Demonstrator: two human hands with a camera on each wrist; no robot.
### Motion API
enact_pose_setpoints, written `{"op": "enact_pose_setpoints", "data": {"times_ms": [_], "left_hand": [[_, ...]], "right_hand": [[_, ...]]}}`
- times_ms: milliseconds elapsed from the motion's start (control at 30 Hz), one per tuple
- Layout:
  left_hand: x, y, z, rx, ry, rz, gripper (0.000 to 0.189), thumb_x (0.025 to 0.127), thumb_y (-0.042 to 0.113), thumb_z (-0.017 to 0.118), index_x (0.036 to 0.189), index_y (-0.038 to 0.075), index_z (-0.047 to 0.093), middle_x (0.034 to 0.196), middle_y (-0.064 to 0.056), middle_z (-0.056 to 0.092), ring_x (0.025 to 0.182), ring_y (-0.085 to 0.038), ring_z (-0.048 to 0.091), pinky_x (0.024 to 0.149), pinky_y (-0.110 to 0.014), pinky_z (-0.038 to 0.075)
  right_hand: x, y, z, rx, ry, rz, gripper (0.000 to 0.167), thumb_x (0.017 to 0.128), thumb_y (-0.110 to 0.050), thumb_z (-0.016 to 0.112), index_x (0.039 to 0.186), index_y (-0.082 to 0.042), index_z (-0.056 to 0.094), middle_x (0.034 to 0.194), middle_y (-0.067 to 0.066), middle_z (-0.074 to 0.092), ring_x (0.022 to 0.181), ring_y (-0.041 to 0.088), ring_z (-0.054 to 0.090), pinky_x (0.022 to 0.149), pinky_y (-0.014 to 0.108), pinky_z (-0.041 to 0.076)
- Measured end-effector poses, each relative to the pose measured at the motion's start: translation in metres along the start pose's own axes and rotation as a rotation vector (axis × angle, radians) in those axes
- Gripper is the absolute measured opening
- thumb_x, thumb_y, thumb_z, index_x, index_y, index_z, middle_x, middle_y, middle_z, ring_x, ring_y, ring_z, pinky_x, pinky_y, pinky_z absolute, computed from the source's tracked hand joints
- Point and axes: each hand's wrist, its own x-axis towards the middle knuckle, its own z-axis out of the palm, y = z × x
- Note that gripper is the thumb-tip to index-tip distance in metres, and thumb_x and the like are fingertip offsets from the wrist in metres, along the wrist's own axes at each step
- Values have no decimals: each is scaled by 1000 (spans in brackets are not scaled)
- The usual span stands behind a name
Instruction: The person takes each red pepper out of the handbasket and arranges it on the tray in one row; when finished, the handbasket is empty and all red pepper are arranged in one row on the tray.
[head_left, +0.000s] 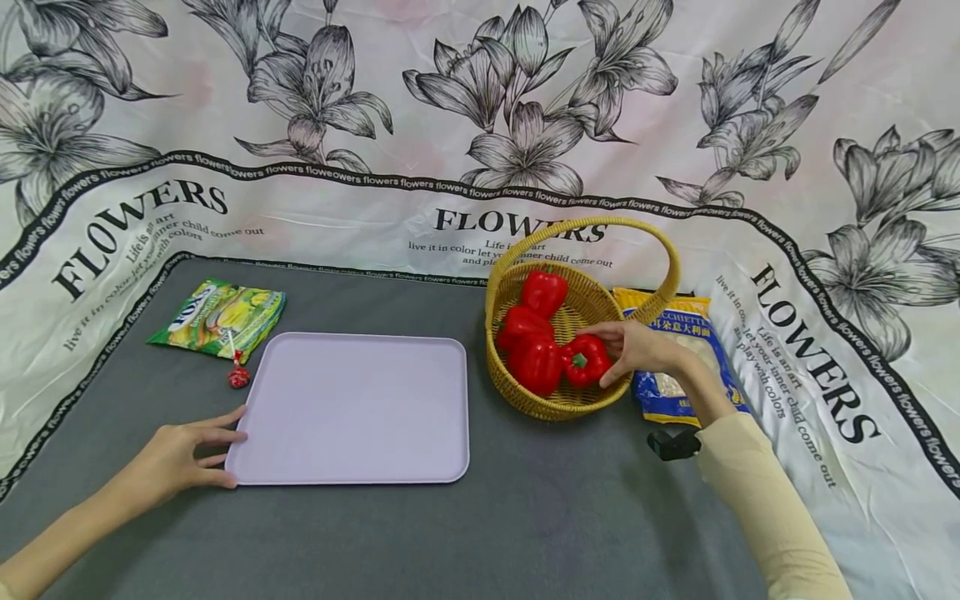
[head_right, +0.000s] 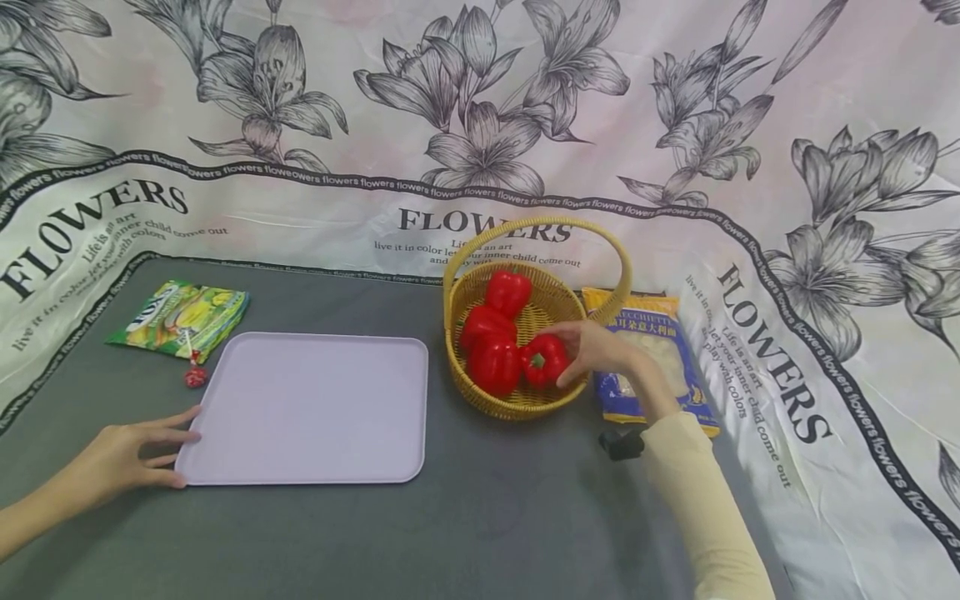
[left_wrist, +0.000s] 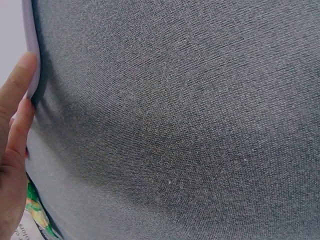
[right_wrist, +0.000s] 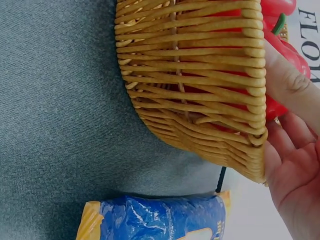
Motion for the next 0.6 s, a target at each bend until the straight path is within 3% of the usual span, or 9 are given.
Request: {"op": "enact_pose_setpoints", "data": {"times_ms": [367, 600], "left_hand": [[0, 0, -2, 3, 18, 20, 56, 55, 19, 90, 103, -5, 72, 125, -31, 54, 81, 6, 63, 62, -9, 50], [0, 1, -1, -13, 15, 21, 55, 55, 18, 90, 101, -5, 72, 124, -33, 54, 79, 6, 63, 62, -9, 50]], "right_hand": [[4, 6, 3, 133, 27, 2, 80, 73, -7, 83, 138, 9, 39, 135, 26, 51, 124, 37, 49, 96, 37, 48], [7, 0, 4, 76, -24, -6, 92, 74, -8, 82, 148, 1, 28, 145, 24, 39, 132, 40, 36, 103, 48, 39]]}}
